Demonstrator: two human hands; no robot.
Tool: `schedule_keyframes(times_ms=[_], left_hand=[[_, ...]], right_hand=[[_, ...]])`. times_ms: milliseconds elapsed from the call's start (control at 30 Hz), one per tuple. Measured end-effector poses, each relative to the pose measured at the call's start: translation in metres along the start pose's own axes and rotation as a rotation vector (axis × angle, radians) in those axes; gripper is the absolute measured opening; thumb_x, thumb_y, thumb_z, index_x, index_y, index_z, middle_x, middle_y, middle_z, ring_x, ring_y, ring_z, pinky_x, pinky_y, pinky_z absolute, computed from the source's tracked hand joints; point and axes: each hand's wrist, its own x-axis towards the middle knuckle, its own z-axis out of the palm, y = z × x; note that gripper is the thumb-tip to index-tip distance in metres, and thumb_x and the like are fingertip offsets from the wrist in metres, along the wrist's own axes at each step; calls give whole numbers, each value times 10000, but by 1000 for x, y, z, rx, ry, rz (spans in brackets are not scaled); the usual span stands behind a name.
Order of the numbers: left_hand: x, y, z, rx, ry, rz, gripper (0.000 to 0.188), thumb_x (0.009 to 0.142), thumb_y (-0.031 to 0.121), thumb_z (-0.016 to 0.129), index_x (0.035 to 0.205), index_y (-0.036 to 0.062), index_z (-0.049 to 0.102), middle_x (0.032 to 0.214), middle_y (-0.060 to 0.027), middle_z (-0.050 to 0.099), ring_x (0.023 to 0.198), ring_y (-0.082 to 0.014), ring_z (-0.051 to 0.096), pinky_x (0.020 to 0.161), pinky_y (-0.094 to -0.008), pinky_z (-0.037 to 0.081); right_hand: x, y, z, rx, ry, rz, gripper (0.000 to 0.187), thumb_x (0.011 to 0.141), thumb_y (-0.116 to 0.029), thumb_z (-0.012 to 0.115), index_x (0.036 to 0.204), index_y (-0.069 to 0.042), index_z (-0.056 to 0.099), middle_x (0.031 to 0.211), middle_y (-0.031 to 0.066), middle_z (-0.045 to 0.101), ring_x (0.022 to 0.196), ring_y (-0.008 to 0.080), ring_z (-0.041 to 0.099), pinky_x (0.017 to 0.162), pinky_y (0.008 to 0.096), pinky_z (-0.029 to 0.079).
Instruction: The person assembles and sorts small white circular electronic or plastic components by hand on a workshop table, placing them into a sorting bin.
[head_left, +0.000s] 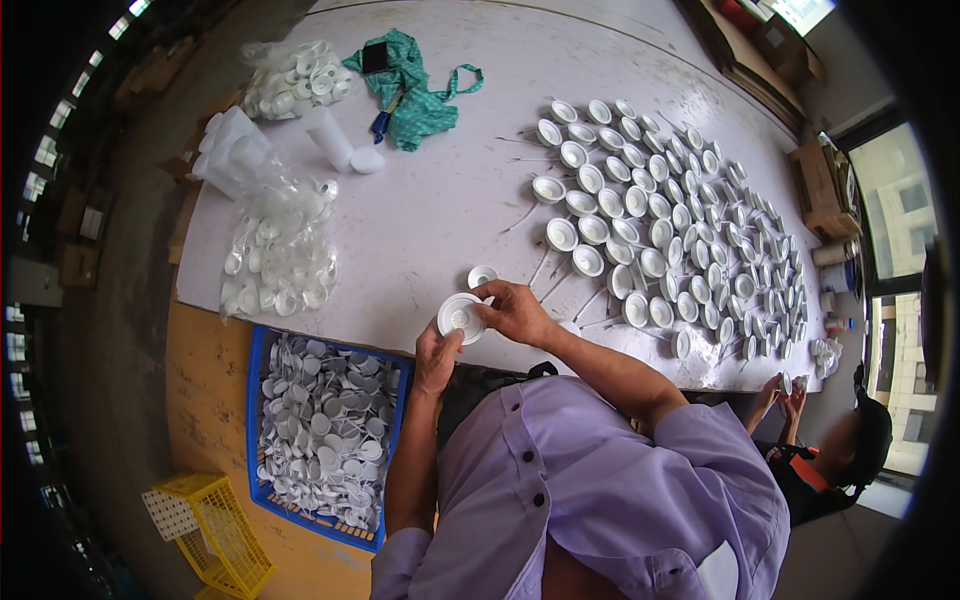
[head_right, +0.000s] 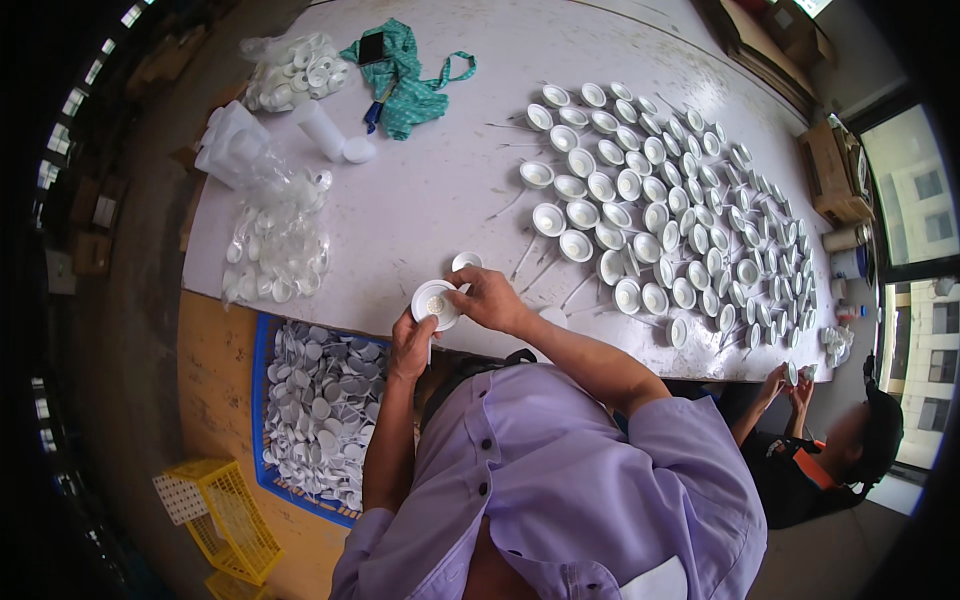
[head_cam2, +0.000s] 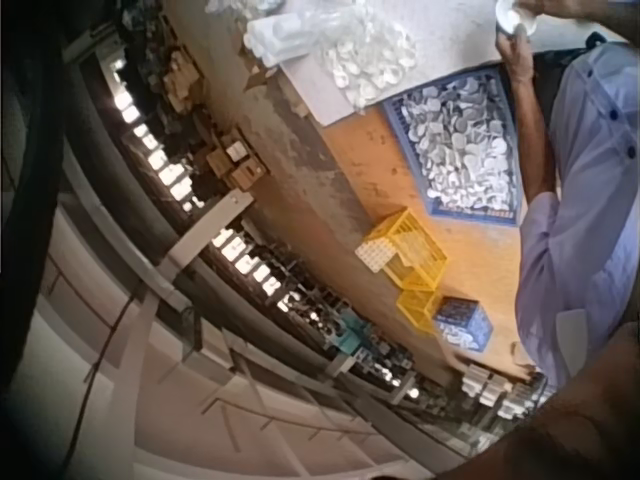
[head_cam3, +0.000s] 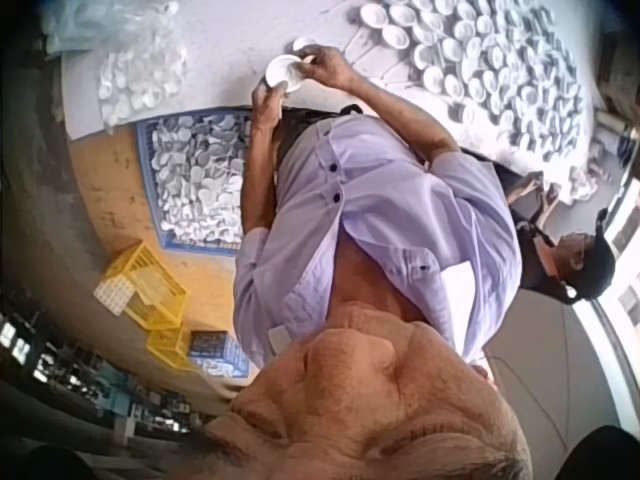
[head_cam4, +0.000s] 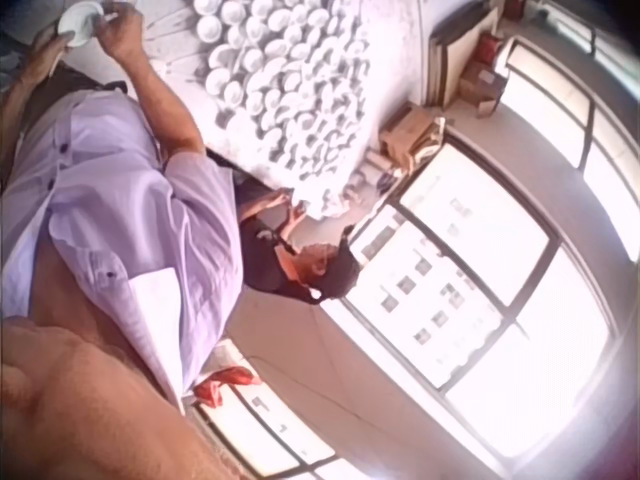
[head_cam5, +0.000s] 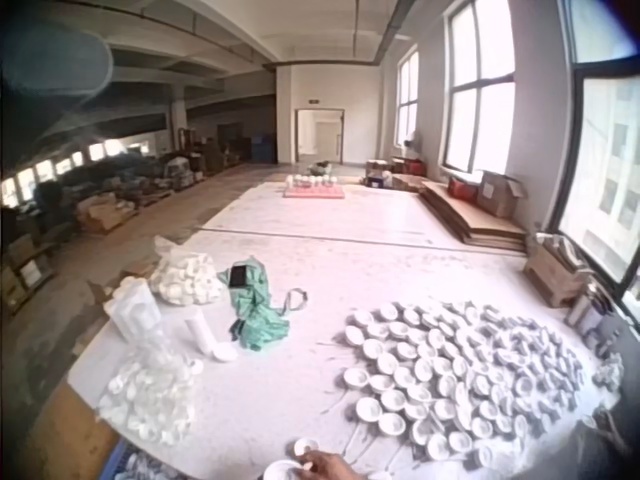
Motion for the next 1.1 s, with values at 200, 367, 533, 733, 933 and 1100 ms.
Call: schedule_keyframes(times_ms=[200, 367, 533, 733, 933, 1100], left_hand=[[0, -4, -3, -7, -34, -59, 289, 891, 180, 552, 1112, -5, 557, 856, -26, 587, 661, -75, 499, 584, -219, 423], [1, -4, -1, -10, -63, -89, 287, 912, 190, 541, 1119, -9, 543, 832, -28, 570, 631, -71, 481, 556, -211, 406], [2, 0, 0, 31, -74, -112, 284, 908, 185, 542, 1110, -14, 542, 818, -30, 562, 628, -70, 475, 547, -214, 399], [7, -6, -3, -6, -89, -176, 260, 887, 131, 531, 1095, -24, 548, 851, -45, 583, 632, -75, 484, 545, -216, 412], [14, -6, -4, -78, -113, -297, 244, 904, 63, 486, 1126, -23, 543, 966, -50, 592, 722, -91, 528, 572, -223, 442], [17, -9, -2, -135, -89, -330, 271, 889, 86, 509, 1131, -32, 536, 949, -70, 591, 696, -98, 528, 564, -218, 451]], right_hand=[[-4, -9, 1, -75, 36, 15, 248, 817, -165, 655, 1000, 2, 651, 896, 139, 666, 707, 193, 653, 640, 314, 515], [-3, 4, 4, -109, 99, -69, 237, 810, -168, 655, 973, 4, 655, 845, 165, 636, 689, 259, 636, 629, 346, 505], [-4, 8, 6, -111, 136, -95, 222, 803, -162, 655, 953, 2, 653, 824, 161, 618, 687, 272, 624, 623, 357, 498], [-7, 15, 9, -137, 191, -126, 195, 795, -149, 661, 921, -1, 643, 828, 151, 607, 686, 267, 608, 615, 355, 488], [-7, 21, 10, -128, 204, -113, 199, 796, -141, 661, 935, -1, 641, 856, 149, 609, 708, 266, 616, 633, 351, 497], [-2, 24, 2, 2, 112, 39, 240, 828, -133, 673, 1005, 23, 626, 921, 115, 606, 678, 138, 610, 595, 278, 497]])
